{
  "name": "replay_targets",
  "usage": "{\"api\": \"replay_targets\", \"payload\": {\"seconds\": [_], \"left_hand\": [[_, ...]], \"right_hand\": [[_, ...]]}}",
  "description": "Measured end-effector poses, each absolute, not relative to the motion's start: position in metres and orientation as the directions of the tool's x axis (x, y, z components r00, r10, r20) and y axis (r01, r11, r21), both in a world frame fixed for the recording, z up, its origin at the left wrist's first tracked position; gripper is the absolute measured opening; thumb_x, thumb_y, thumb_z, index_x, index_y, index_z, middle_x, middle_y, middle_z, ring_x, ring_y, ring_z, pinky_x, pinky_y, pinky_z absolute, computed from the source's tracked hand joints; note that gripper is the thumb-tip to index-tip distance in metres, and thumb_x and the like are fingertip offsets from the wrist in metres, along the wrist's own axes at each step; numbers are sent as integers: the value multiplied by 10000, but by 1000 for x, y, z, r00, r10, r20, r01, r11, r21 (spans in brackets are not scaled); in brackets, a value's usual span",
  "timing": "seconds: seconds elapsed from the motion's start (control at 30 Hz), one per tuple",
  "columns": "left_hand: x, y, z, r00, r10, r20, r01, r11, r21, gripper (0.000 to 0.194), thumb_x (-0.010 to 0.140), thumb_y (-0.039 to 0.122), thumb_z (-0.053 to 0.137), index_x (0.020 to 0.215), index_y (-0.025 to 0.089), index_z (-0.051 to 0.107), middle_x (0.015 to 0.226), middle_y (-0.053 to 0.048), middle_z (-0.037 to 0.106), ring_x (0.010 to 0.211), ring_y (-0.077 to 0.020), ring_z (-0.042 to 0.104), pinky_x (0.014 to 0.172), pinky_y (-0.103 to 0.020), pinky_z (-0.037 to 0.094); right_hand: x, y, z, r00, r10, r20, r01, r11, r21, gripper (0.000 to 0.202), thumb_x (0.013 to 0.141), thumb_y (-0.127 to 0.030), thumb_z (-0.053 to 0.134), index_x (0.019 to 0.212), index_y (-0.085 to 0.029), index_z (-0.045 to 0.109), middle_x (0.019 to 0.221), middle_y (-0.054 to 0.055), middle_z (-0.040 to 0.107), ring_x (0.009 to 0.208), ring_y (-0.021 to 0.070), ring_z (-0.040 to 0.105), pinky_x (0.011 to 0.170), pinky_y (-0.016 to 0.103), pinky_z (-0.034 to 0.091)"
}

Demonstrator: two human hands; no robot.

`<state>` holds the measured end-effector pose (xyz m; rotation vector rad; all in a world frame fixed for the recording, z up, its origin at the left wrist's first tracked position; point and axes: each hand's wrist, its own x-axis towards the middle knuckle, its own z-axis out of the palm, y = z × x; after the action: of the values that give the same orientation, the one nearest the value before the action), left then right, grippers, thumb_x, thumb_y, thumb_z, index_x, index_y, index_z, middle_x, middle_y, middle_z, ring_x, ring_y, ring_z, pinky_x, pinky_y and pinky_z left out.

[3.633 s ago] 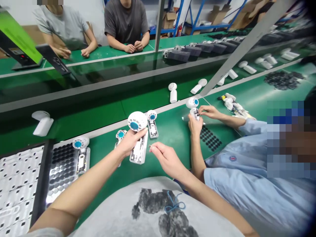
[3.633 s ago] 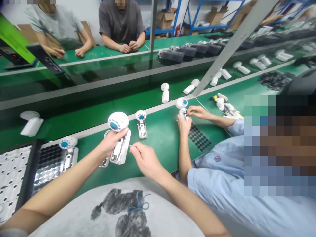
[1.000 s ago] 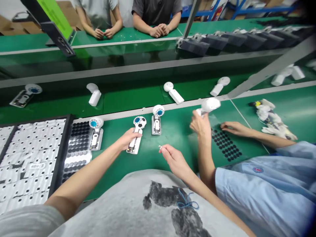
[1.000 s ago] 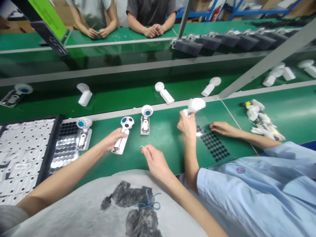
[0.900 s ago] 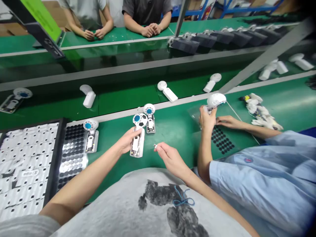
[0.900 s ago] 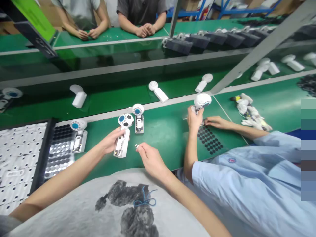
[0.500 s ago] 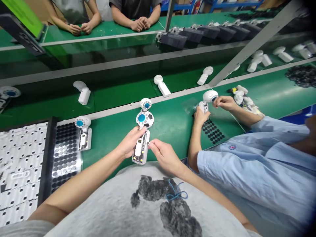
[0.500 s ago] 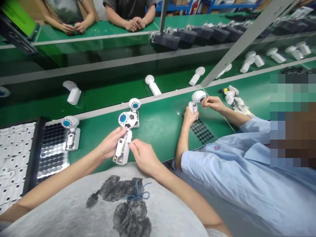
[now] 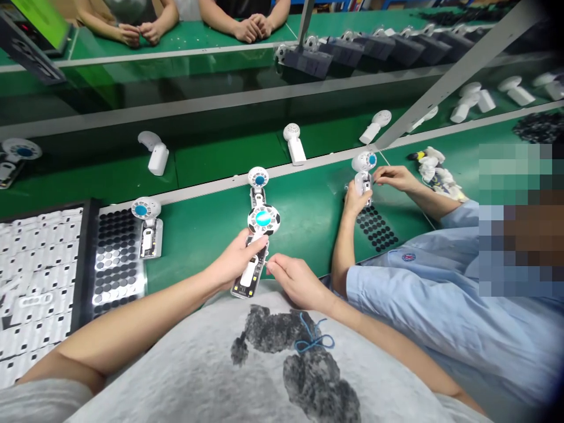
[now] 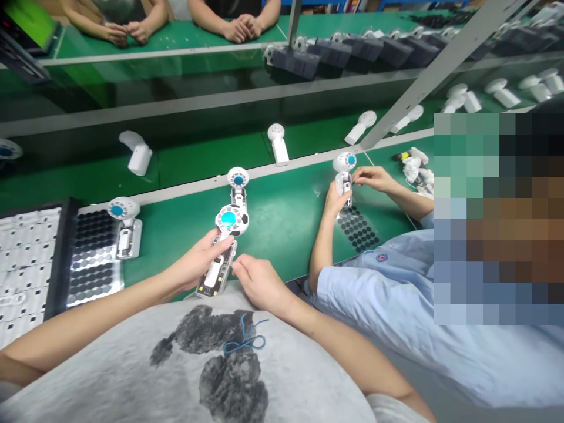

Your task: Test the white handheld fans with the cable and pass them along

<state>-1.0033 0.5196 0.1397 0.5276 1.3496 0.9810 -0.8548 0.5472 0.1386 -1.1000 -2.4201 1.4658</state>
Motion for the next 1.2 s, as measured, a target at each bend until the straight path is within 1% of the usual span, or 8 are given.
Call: {"api": "replay_targets", "payload": {"seconds": [0.07, 0.17, 0.37, 0.47, 0.67, 0.77, 0.9, 1.2], "left_hand": [[-1001, 516, 139, -77, 837, -542, -280, 504, 817, 389, 735, 417, 577, 1014, 170, 467, 756, 8, 486, 630, -94, 453, 558, -209, 381], [-999, 512, 138, -76, 835, -544, -296, 502, 812, 396, 738, 412, 578, 1034, 173, 467, 776, 7, 494, 635, -86, 447, 563, -197, 380], [-1002, 506, 140, -43, 828, -559, -447, 485, 752, 417, 726, 411, 595, 1058, 193, 466, 777, 4, 518, 641, -100, 493, 583, -216, 419], [-1001, 501, 137, -124, 826, -550, -471, 439, 765, 397, 736, 424, 581, 1055, 217, 466, 807, 8, 546, 649, -98, 514, 614, -219, 428], [-995, 490, 131, -325, 827, -460, -386, 328, 862, 419, 756, 441, 550, 1103, 238, 434, 972, -14, 567, 877, -143, 537, 763, -243, 427], [-997, 488, 133, -292, 862, -414, -282, 336, 898, 432, 759, 441, 545, 1119, 228, 434, 1059, -32, 544, 926, -151, 518, 786, -241, 408], [-999, 488, 137, -200, 905, -376, -168, 346, 923, 449, 746, 423, 568, 1126, 214, 450, 1022, -36, 552, 895, -151, 509, 774, -237, 392], [-998, 499, 148, -100, 895, -434, -313, 386, 868, 409, 734, 392, 591, 1071, 193, 472, 841, -18, 535, 704, -112, 488, 669, -237, 395]], "right_hand": [[-853, 547, 140, -747, 602, -280, 512, 254, -821, 242, 894, -251, 329, 734, -172, 492, 629, -10, 514, 587, 113, 468, 580, 222, 336], [-852, 550, 145, -762, 594, -258, 532, 348, -772, 249, 891, -253, 336, 702, -169, 474, 618, -2, 498, 574, 120, 451, 573, 239, 317], [-854, 554, 154, -803, 535, -262, 485, 333, -808, 253, 899, -267, 331, 712, -175, 475, 655, 1, 519, 601, 117, 461, 580, 234, 332], [-857, 550, 156, -785, 584, -205, 519, 440, -733, 245, 901, -268, 321, 744, -170, 481, 672, 22, 527, 622, 134, 467, 597, 255, 328], [-860, 546, 161, -779, 572, -257, 547, 419, -725, 246, 901, -261, 329, 725, -171, 476, 640, 19, 528, 592, 130, 471, 566, 247, 307], [-856, 550, 166, -823, 501, -267, 521, 479, -707, 249, 898, -266, 341, 695, -174, 453, 612, 9, 497, 553, 121, 433, 541, 246, 283], [-850, 553, 171, -851, 453, -265, 478, 461, -747, 280, 895, -271, 358, 636, -183, 418, 562, -19, 440, 503, 98, 369, 510, 236, 255], [-841, 558, 173, -829, 489, -272, 498, 422, -757, 255, 901, -328, 358, 719, -186, 467, 627, -11, 494, 553, 100, 425, 540, 233, 302]]}}
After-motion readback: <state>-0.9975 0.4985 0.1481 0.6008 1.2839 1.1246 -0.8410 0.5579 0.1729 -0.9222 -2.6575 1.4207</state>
